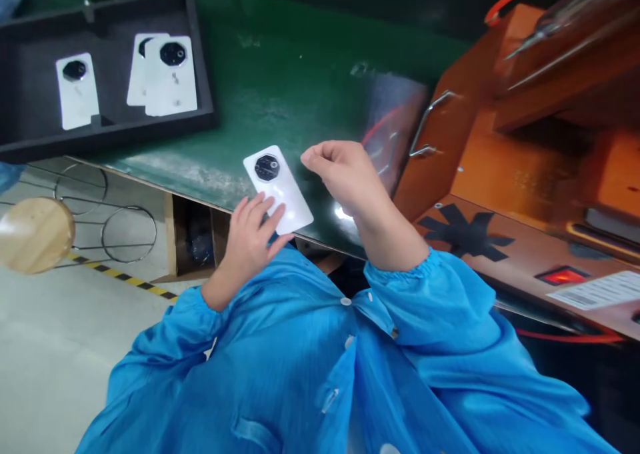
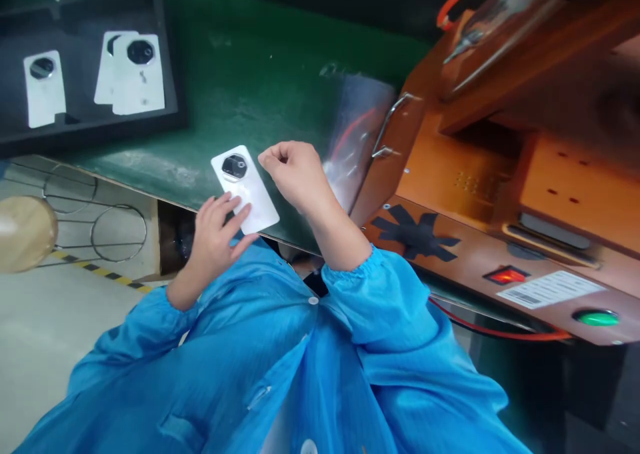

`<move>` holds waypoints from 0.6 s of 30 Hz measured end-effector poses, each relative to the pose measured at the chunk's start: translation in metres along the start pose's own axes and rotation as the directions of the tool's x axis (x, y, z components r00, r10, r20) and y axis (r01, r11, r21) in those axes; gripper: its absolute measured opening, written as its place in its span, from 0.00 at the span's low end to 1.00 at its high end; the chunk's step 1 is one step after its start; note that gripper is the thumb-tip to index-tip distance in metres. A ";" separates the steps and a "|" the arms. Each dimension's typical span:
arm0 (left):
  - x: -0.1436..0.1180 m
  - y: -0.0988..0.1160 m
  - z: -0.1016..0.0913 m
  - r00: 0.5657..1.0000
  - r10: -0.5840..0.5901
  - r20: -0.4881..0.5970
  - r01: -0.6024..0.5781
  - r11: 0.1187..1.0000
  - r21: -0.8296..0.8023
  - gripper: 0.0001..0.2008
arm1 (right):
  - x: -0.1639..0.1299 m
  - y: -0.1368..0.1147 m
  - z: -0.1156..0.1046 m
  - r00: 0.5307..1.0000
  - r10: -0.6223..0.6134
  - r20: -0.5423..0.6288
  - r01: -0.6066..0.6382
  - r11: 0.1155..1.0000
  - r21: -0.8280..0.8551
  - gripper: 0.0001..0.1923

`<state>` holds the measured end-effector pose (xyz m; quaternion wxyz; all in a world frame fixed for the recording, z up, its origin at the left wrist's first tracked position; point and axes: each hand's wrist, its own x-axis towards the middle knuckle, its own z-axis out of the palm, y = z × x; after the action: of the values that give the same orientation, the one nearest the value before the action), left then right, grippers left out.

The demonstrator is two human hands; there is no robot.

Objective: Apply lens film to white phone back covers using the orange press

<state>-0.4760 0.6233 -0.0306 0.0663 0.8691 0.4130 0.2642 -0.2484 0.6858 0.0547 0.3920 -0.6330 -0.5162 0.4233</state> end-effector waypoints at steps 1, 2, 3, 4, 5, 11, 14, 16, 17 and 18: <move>-0.001 0.008 0.007 0.999 0.008 -0.032 -0.008 1.000 -0.010 0.25 | 0.005 0.002 0.007 1.000 0.011 0.016 -0.011 1.000 -0.011 0.13; -0.002 0.014 0.013 0.998 0.014 -0.067 -0.014 1.000 -0.014 0.25 | 0.009 0.004 0.013 0.999 0.017 0.034 -0.016 1.000 -0.025 0.12; -0.002 0.018 0.017 0.995 0.016 -0.099 -0.018 1.000 -0.016 0.25 | 0.012 0.006 0.017 0.999 0.017 0.049 -0.015 0.999 -0.042 0.12; -0.003 0.020 0.019 0.992 0.014 -0.122 -0.016 1.000 -0.018 0.25 | 0.015 0.008 0.021 0.998 0.015 0.061 -0.012 0.998 -0.062 0.12; -0.003 0.021 0.021 0.991 0.009 -0.134 -0.012 1.000 -0.023 0.25 | 0.018 0.009 0.024 0.997 0.014 0.072 -0.008 0.996 -0.085 0.12; -0.008 0.011 0.028 0.994 -0.028 -0.106 0.024 0.999 -0.038 0.29 | 0.026 0.013 0.027 0.994 0.017 0.106 -0.002 0.989 -0.146 0.10; -0.009 0.010 0.031 0.992 -0.030 -0.126 0.025 0.999 -0.044 0.28 | 0.028 0.012 0.026 0.992 0.017 0.129 0.006 0.985 -0.170 0.08; -0.009 0.011 0.031 0.991 -0.031 -0.131 0.026 0.999 -0.043 0.29 | 0.030 0.012 0.026 0.991 0.015 0.135 0.011 0.982 -0.186 0.08; -0.008 0.012 0.030 0.991 -0.034 -0.127 0.029 0.999 -0.043 0.29 | 0.030 0.013 0.026 0.991 0.014 0.135 0.012 0.981 -0.192 0.08; -0.008 0.012 0.030 0.992 -0.039 -0.121 0.034 0.998 -0.044 0.29 | 0.031 0.013 0.025 0.991 0.011 0.134 0.016 0.980 -0.198 0.08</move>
<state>-0.4567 0.6122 -0.0551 0.0639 0.8422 0.4263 0.3239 -0.2647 0.7158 0.0297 0.2917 -0.6383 -0.5818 0.4111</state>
